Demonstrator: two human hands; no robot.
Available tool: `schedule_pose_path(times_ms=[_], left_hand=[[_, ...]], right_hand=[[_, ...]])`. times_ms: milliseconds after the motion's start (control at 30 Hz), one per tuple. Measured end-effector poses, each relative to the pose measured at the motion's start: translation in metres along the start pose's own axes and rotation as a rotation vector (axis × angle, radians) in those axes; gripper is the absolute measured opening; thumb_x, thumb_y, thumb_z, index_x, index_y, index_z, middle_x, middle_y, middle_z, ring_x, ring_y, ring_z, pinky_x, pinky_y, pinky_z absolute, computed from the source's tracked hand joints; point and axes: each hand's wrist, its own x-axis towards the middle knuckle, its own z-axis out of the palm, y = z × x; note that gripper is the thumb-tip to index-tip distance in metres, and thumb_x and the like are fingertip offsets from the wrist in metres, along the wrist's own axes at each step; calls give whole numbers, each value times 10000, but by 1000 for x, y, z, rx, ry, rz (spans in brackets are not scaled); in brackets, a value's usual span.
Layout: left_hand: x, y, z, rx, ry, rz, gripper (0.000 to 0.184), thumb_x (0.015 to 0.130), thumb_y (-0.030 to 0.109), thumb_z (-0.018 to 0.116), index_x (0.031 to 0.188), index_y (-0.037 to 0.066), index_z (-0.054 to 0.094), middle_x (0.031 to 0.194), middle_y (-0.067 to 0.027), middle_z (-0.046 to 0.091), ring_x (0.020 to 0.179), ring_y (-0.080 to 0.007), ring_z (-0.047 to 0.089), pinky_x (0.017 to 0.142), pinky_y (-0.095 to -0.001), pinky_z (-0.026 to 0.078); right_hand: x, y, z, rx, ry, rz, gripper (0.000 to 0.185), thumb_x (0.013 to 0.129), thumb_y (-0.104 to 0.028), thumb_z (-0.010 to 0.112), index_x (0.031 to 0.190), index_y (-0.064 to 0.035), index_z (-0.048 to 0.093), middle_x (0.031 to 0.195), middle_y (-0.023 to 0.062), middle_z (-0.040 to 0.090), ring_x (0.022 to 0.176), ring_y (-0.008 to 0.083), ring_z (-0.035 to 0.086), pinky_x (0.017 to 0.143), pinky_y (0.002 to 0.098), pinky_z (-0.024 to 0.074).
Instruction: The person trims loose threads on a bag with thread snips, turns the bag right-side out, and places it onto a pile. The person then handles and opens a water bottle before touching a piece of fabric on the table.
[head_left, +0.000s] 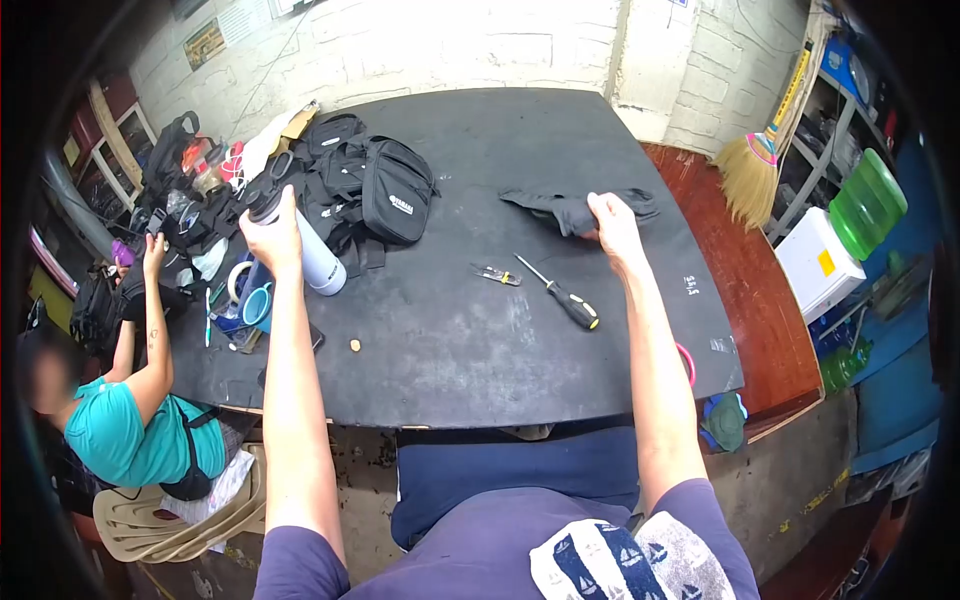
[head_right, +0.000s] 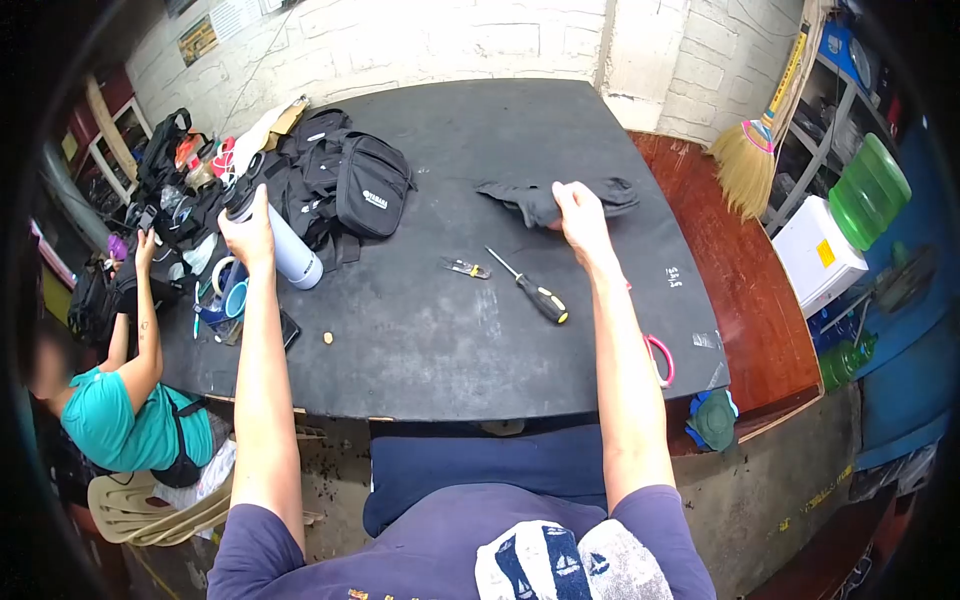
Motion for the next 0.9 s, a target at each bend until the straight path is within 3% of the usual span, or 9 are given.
schedule_pose_path(times_ms=[167,300,400,467,500,600,767,833,900], left_hand=[[9,-19,10,99,37,111,873,781,548,953,1300,-75,629,1223,-233,740,1120,-333,736,1029,-430,553],[19,-26,9,160,-8,69,863,799,539,943,1322,-68,623,1256,-232,728,1157,-325,721,1053,-423,541],[23,-31,0,149,-73,58,877,802,534,940,1344,-71,609,1281,-242,710,1195,-338,699,1078,-427,522],[19,-33,-5,59,-155,89,919,792,533,942,1372,-84,585,1310,-265,681,1245,-372,665,1113,-444,495],[20,-32,-7,70,-161,83,919,792,533,942,1372,-84,585,1310,-265,681,1245,-372,665,1113,-444,495],[23,-26,-11,-25,-295,-49,954,820,530,920,1440,-88,539,1355,-275,658,1284,-384,642,1139,-451,478],[25,-67,-6,134,-255,94,854,874,458,902,1444,-68,545,1411,-231,648,1319,-328,626,1144,-446,468],[17,-59,-6,332,-158,155,887,881,422,889,1494,-81,491,1458,-269,586,1367,-399,571,1177,-489,434],[7,-29,-12,430,-103,187,905,884,404,883,1519,-87,464,1482,-288,555,1391,-435,543,1194,-510,416]], right_hand=[[-56,-81,69,162,17,-224,270,1115,-241,635,894,-99,574,811,-85,494,715,44,469,669,238,434],[-132,-61,90,247,-247,-202,298,1085,-156,669,854,-117,485,799,-87,481,724,19,414,638,219,331],[-191,-29,97,255,-391,-14,259,1062,-146,694,861,-95,540,780,-67,507,730,25,443,642,240,359],[-214,-10,95,-149,-594,38,223,1051,-174,705,884,-48,627,806,-53,582,754,54,534,671,252,432],[-217,-6,92,-147,-600,51,223,1051,-174,705,884,-48,627,806,-53,582,754,54,534,671,252,432],[-223,-12,75,-554,-530,-212,190,1034,-163,718,925,-8,718,876,17,706,844,103,641,756,294,511],[-211,-15,21,-482,-254,-70,121,999,-135,738,982,-17,758,972,94,755,904,227,705,818,345,555],[-207,-20,8,-483,-203,-7,110,989,-129,748,1004,-20,758,1029,110,756,947,264,712,835,359,564],[-201,-25,3,-752,-113,-293,134,976,-123,763,1069,-28,751,1132,124,740,1036,292,701,876,381,568]])
